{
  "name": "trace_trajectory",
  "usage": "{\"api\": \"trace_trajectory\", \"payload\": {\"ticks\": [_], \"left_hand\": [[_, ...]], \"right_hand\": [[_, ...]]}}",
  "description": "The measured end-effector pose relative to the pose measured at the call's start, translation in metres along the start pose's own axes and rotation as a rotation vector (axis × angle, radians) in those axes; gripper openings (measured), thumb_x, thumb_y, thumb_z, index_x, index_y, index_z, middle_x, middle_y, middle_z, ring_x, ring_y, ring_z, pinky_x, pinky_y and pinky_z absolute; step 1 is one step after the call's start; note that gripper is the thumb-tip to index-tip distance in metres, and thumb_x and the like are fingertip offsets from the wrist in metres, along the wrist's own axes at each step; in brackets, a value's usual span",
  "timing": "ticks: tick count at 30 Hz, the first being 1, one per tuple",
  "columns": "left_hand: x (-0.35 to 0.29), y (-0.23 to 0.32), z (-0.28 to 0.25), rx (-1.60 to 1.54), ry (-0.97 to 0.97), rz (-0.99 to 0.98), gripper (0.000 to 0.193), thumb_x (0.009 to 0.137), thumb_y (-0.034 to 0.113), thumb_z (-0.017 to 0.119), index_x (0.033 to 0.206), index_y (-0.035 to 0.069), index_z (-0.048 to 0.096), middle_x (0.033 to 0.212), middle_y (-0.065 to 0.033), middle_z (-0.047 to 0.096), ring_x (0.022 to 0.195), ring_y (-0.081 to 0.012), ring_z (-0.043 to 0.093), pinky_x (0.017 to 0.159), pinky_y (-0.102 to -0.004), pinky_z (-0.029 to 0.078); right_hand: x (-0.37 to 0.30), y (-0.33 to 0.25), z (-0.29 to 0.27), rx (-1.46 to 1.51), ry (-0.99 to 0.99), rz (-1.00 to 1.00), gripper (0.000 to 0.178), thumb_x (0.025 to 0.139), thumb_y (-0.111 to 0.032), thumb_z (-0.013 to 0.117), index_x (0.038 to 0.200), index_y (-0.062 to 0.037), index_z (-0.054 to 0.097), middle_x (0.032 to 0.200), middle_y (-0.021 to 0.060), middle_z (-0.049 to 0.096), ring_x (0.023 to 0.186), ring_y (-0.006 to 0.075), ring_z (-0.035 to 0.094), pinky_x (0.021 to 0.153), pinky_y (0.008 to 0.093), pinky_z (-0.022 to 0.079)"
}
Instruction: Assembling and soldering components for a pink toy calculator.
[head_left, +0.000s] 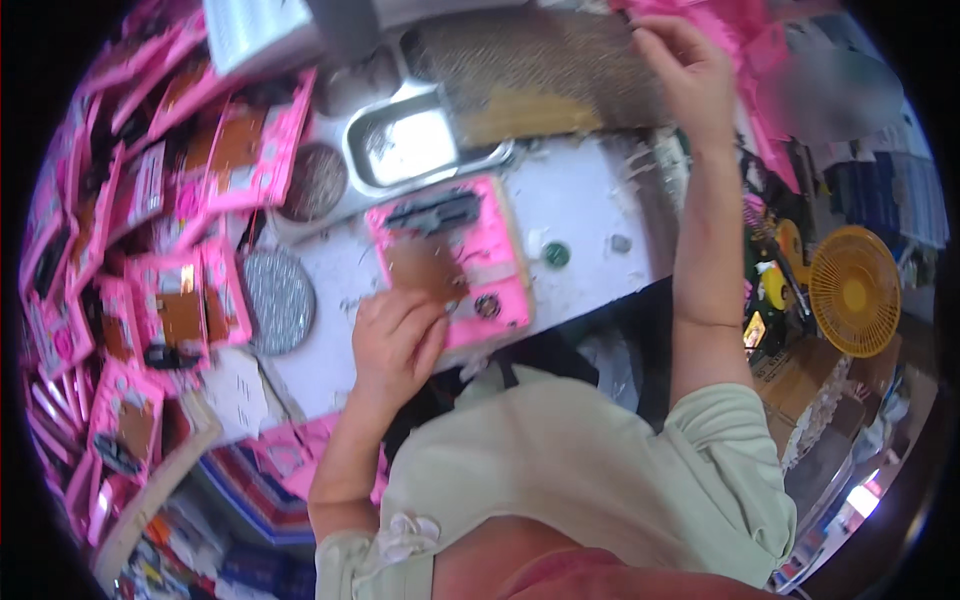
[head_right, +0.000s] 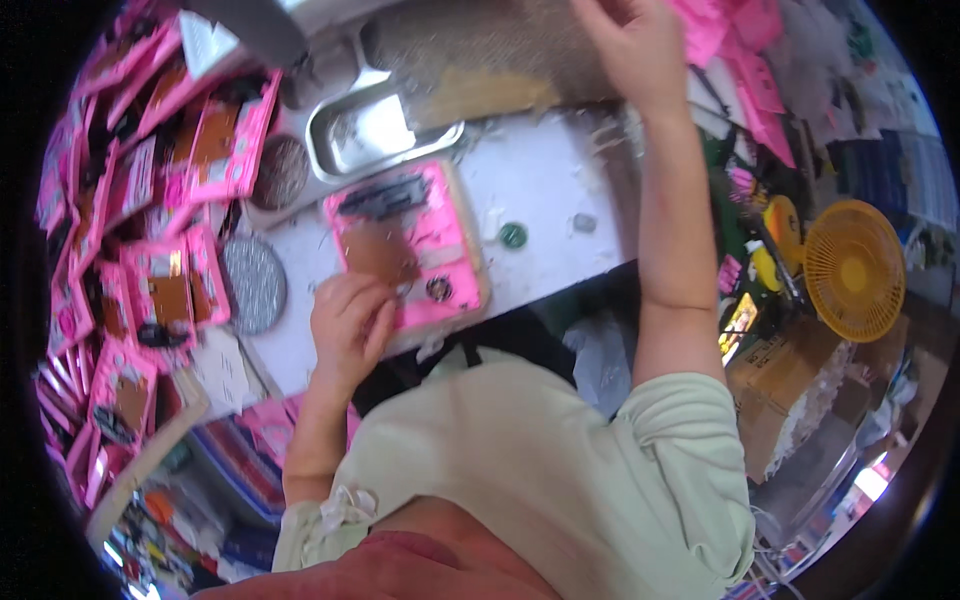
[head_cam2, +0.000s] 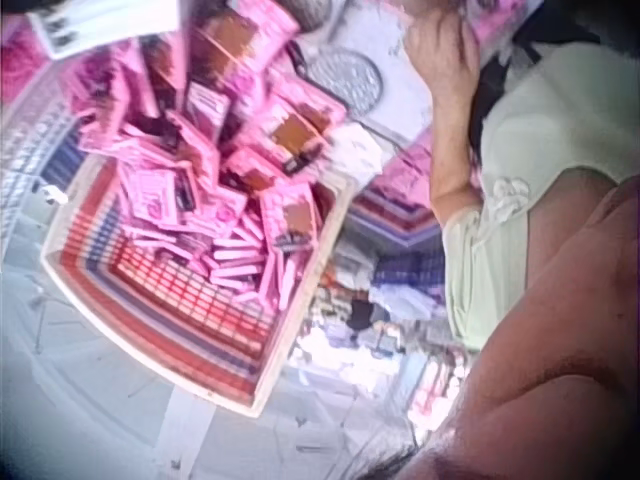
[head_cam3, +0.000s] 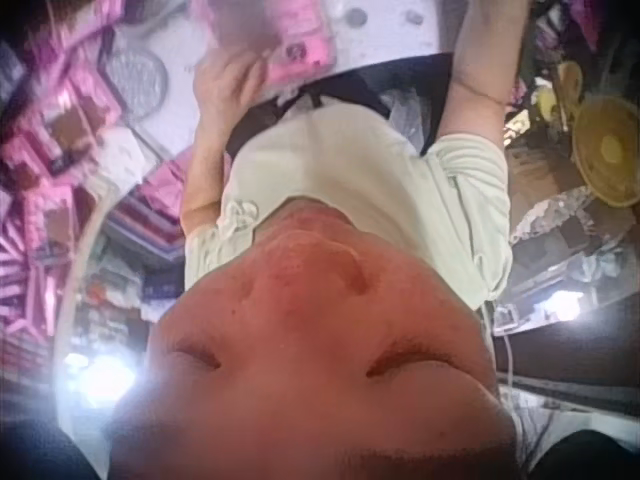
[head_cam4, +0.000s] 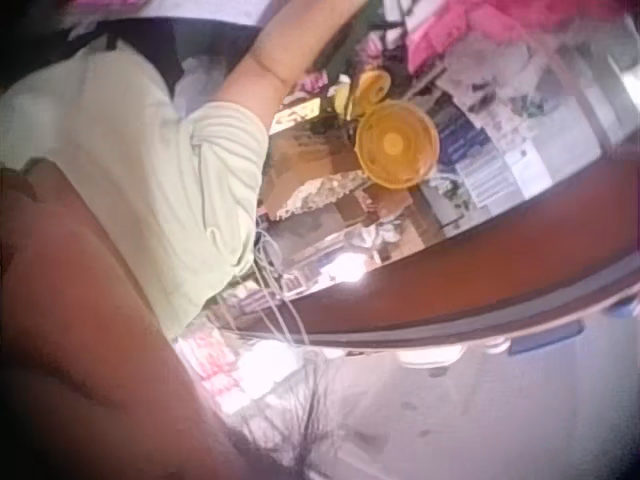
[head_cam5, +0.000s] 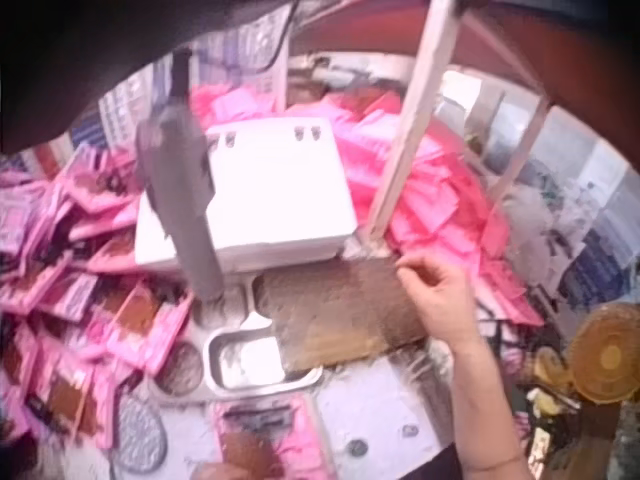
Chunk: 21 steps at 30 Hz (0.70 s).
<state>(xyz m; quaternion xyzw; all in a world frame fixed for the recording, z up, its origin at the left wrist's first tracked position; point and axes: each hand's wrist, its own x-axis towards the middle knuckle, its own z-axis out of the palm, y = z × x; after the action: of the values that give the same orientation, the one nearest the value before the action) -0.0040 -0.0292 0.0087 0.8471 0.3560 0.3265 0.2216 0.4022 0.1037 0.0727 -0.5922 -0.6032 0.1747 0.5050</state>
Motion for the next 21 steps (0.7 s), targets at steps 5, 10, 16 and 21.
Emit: {"api": "trace_trajectory", "payload": {"ticks": [5,10,16,21], "left_hand": [[-0.004,-0.003,-0.002,-0.028,-0.017,-0.018,0.02,0.077,0.006,0.078,0.095,0.007,0.07,0.099,-0.0069,0.068,0.093,-0.0288,0.065,0.081,-0.0406,0.049],[0.019,0.003,0.002,-0.04,0.015,-0.022,0.021,0.077,0.006,0.078,0.097,0.007,0.071,0.096,-0.008,0.067,0.09,-0.0291,0.064,0.079,-0.0405,0.049],[0.052,0.015,0.024,0.01,-0.078,0.049,0.024,0.077,0.011,0.081,0.099,0.01,0.072,0.093,-0.0061,0.064,0.088,-0.027,0.061,0.079,-0.0425,0.045],[0.051,0.011,0.038,0.083,-0.088,0.086,0.02,0.077,0.01,0.081,0.095,0.011,0.071,0.092,-0.0051,0.063,0.088,-0.0263,0.06,0.082,-0.0428,0.043]], "right_hand": [[-0.049,-0.041,0.036,-0.012,-0.148,0.009,0.017,0.097,-0.009,0.069,0.111,0.0008,0.073,0.094,0.0017,0.073,0.088,0.008,0.068,0.081,0.0229,0.053],[-0.088,-0.052,0.042,-0.118,-0.2,0.048,0.015,0.089,-0.01,0.074,0.101,-0.0007,0.075,0.083,0.0045,0.075,0.076,0.0105,0.069,0.073,0.0267,0.054],[-0.112,-0.036,0.029,-0.362,-0.281,0.177,0.016,0.089,-0.018,0.071,0.1,-0.0066,0.075,0.084,0.0117,0.075,0.075,0.0232,0.073,0.072,0.033,0.056],[-0.115,-0.008,0.03,-0.679,-0.418,0.147,0.024,0.091,-0.026,0.07,0.1,-0.0052,0.076,0.086,0.0158,0.074,0.074,0.0298,0.072,0.071,0.0388,0.056]]}}
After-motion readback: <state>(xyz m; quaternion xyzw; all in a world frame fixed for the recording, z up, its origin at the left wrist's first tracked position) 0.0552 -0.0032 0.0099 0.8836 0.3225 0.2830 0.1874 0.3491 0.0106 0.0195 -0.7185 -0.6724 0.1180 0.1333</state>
